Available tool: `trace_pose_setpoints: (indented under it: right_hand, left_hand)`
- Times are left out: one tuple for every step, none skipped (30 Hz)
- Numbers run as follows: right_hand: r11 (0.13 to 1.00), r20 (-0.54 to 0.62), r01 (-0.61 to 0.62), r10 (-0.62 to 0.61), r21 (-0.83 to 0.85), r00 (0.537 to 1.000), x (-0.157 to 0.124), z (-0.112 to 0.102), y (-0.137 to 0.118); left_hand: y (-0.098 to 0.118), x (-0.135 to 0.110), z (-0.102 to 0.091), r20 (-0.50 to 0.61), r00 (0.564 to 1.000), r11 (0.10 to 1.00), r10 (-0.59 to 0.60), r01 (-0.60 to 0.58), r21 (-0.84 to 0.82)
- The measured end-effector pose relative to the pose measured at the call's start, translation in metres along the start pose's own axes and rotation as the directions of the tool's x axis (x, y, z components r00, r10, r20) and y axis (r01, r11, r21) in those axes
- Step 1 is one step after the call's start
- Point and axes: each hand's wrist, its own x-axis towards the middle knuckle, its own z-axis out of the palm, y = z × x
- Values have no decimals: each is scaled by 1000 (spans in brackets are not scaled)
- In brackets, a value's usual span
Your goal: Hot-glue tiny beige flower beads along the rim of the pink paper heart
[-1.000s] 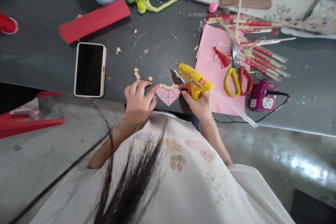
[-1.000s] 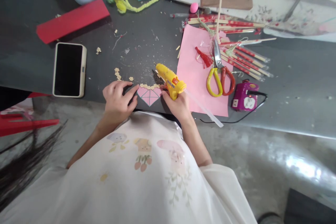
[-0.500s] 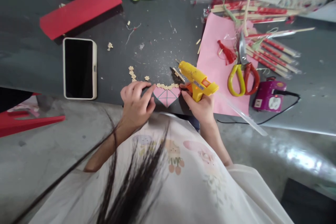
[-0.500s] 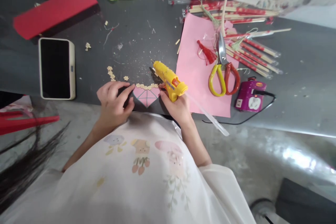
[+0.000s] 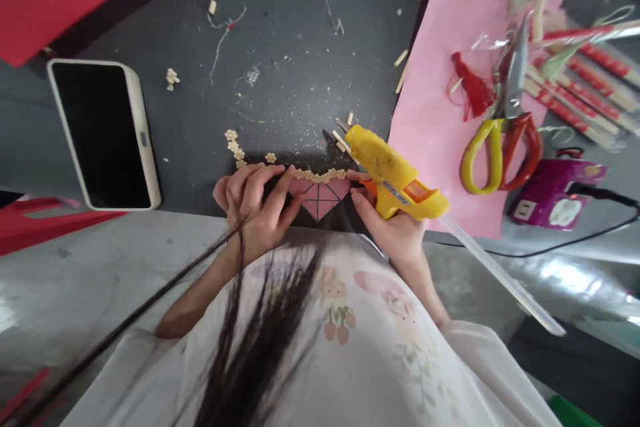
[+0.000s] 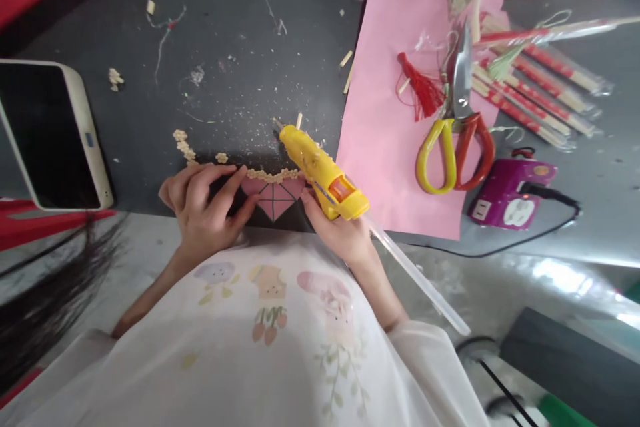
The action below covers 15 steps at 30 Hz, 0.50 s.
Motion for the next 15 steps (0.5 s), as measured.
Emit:
trace_pose_setpoints:
  right_hand:
    - [1000, 10, -5, 6, -10, 1000, 0, -1, 1]
    - [1000, 18, -7, 8, -19, 1000, 0, -2, 1]
    - [1000, 30, -8, 8, -26, 1000, -1, -3, 1]
    - [999, 43, -5, 6, -34, 999, 0, -3, 0]
    - [999, 53, 0, 2, -41, 999, 0, -4, 0]
    - [999, 59, 4, -1, -51, 998, 0, -4, -1]
    - [998, 59, 4, 0, -63, 998, 0, -5, -1]
    - [997, 57, 2, 3, -74, 998, 0, -5, -2]
    - [996, 54, -4, 9, -84, 998, 0, -5, -2]
    - [996, 53, -12, 17, -92, 998, 0, -5, -3]
    - [995, 54, -19, 24, -94, 998, 0, -5, -3]
    - [996, 55, -20, 24, -86, 998, 0, -5, -3]
    - [997, 55, -13, 17, -70, 998, 0, -5, -3]
    - [999, 56, -3, 5, -49, 998, 0, -5, -3]
    - [1000, 54, 9, -8, -28, 999, 0, -5, -2]
  left_hand:
    - [-1, 0, 1, -22, 1000, 1000, 14, -14, -2]
    - [-2, -1, 2, -44, 999, 1000, 20, -21, -4]
    - [-2, -1, 3, -54, 998, 1000, 21, -21, -13]
    - [-3, -1, 3, -48, 999, 999, 12, -13, -33]
    - [-3, -1, 2, -27, 1000, 998, 3, -4, -58]
    - [-3, -1, 2, -6, 1000, 997, -1, 0, -83]
    - [-3, -1, 1, 11, 1000, 995, -3, 4, -101]
    - [-3, -1, 0, 18, 1000, 995, 2, 0, -99]
    - [-3, 0, -1, 11, 1000, 997, 9, -8, -82]
    - [-3, 0, -2, 0, 1000, 998, 16, -16, -55]
    - [-2, 0, -2, -11, 1000, 999, 24, -24, -26]
    - [-2, 0, -2, -19, 999, 1000, 29, -29, -3]
    - [-2, 0, -2, -27, 999, 999, 34, -34, 11]
    - [-1, 0, -2, -32, 999, 999, 35, -35, 15]
    - [-1, 0, -2, -33, 999, 1000, 28, -28, 12]
